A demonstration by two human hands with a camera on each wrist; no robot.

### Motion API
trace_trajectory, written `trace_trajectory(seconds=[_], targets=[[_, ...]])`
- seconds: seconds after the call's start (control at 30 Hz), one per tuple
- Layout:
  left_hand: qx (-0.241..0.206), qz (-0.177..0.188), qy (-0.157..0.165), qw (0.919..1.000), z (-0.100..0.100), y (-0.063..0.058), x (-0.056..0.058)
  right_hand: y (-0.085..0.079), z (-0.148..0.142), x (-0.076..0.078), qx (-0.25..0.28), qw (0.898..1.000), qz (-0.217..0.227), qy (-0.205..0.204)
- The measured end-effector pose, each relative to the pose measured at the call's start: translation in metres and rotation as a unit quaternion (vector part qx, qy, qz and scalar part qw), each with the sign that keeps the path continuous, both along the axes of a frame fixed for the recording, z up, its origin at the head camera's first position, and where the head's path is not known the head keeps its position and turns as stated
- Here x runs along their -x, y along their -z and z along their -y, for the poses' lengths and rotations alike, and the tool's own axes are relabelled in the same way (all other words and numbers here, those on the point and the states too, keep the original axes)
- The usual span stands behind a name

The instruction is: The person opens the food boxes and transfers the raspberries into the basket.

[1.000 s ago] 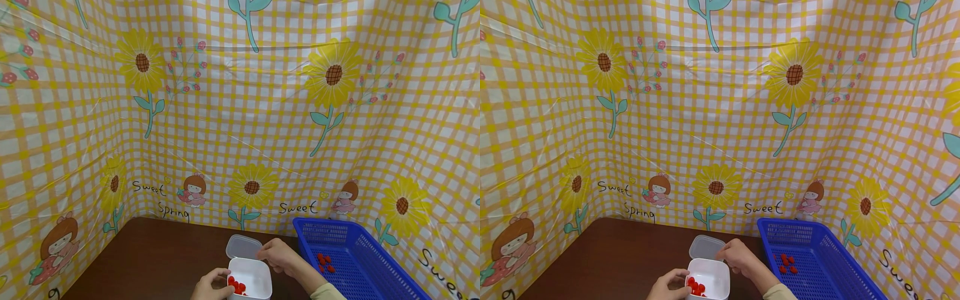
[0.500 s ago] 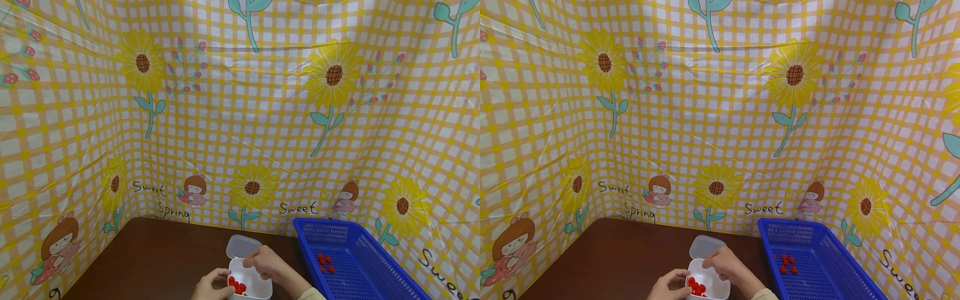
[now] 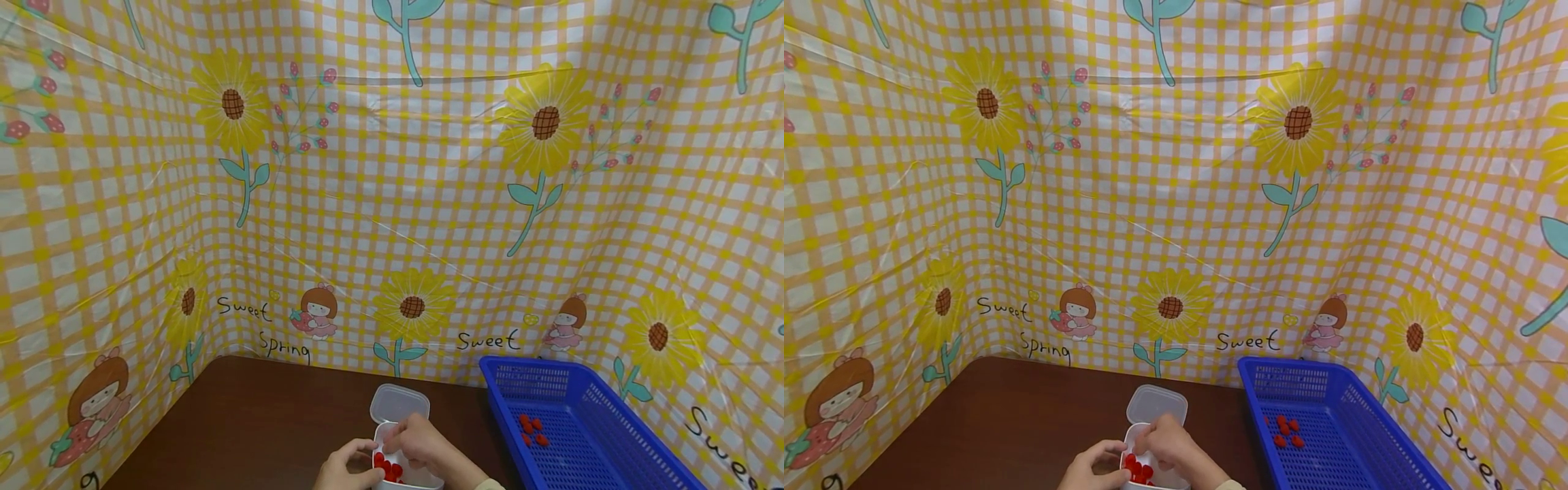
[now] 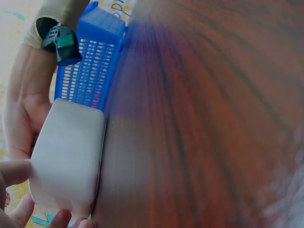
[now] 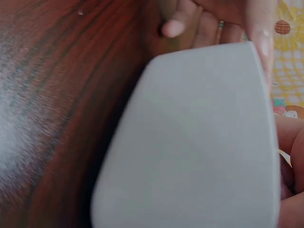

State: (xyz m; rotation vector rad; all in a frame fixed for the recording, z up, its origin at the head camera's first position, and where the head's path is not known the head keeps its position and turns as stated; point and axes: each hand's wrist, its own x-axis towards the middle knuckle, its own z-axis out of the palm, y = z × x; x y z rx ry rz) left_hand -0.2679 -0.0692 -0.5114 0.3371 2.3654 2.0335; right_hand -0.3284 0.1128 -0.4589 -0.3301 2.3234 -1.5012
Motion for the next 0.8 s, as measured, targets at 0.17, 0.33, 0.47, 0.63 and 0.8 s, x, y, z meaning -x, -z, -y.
trace_trajectory(seconds=[0.17, 0.33, 0.47, 0.63, 0.8], targets=[[0.006, 0.003, -0.003, 1.0000, 0.000, 0.000, 0.001, 0.006, 0.004, -0.005, -0.021, 0.999, -0.026, 0.023], [0.009, 0.003, -0.001, 1.0000, 0.000, -0.001, 0.002, 0.008, 0.006, -0.007, -0.011, 0.999, -0.029, 0.032], [0.007, -0.002, 0.000, 1.0000, -0.001, -0.001, 0.002, 0.009, 0.006, -0.008, -0.014, 0.999, -0.027, 0.036], [0.007, -0.008, 0.000, 0.9999, -0.001, -0.001, 0.001, 0.012, 0.007, -0.010, -0.018, 0.999, -0.038, 0.031], [0.009, -0.012, 0.002, 0.9999, 0.001, -0.001, 0.000, 0.014, 0.007, -0.011, -0.020, 0.998, -0.054, 0.028]])
